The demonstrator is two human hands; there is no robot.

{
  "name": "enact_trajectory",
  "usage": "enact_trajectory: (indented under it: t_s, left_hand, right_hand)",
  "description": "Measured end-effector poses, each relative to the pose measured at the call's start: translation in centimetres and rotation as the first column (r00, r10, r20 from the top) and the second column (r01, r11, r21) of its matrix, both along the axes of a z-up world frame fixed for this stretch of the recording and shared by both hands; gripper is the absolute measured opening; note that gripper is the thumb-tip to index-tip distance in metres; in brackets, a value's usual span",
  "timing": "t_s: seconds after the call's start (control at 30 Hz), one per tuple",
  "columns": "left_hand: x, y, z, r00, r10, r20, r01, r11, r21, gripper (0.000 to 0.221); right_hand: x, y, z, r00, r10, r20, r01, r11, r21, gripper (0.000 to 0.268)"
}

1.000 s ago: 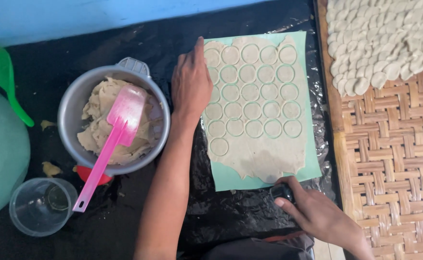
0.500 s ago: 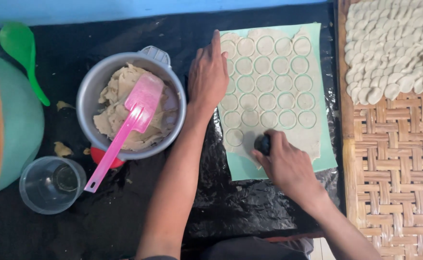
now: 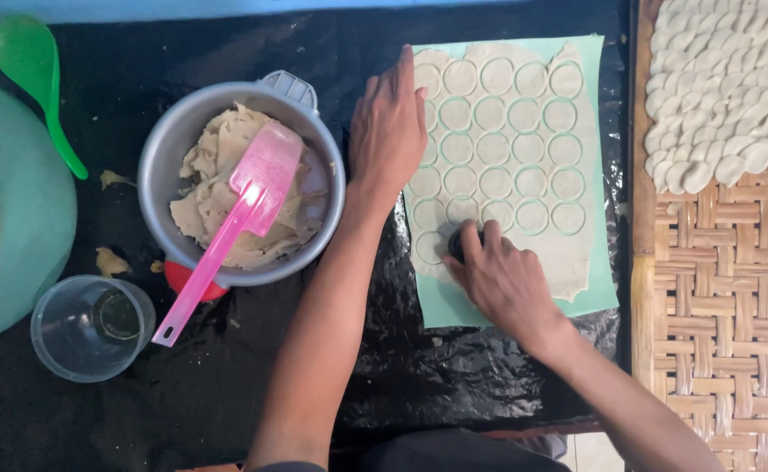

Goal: Flattening dough with a rolling pin and cutting it into circles using a round mold.

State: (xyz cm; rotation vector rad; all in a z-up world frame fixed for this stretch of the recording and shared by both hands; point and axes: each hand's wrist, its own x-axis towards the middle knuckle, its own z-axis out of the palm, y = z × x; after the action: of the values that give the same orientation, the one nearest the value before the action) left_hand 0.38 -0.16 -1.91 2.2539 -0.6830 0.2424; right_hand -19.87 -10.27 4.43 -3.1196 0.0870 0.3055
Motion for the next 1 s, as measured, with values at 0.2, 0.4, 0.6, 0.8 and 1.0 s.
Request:
enact_trajectory:
  t_s: [0.2, 0.4, 0.6, 0.8, 1.0]
  left_hand:
    - [-0.1, 0.0, 0.3, 1.000, 0.011, 0.015, -0.011, 1.000, 0.014, 0.049]
    - [0.0, 0.1, 0.3, 1.000, 0.008, -0.015, -0.007, 1.000, 0.019, 0.048]
    - [0.0, 0.0, 0.2, 1.000, 0.002, -0.014, -0.002, 1.000, 0.024, 0.047]
    - [-0.1, 0.1, 0.2, 1.000, 0.013, -0.003, -0.013, 1.000, 0.014, 0.046]
    - [-0.2, 0.1, 0.4, 1.000, 0.011, -0.022, -0.011, 1.000, 0.029, 0.044]
  right_hand:
    - [0.1, 0.2, -0.3, 0.999, -0.031, -0.027, 0.030, 0.999, -0.029, 0.050]
    - [-0.5, -2.1, 2.6, 0.970, -0.201, -0.136, 0.232, 0.933, 0.275, 0.050]
    - [-3.2, -1.2, 4.7, 0.937, -0.258, -0.235, 0.323, 0.895, 0.307, 0.052]
    - [-3.2, 0.9, 2.5, 0.986, -0.089, -0.144, 0.127, 0.953, 0.275, 0.053]
    - [-3.3, 1.9, 0.5, 0.987, -0.093, -0.134, 0.107, 0.989, 0.104, 0.052]
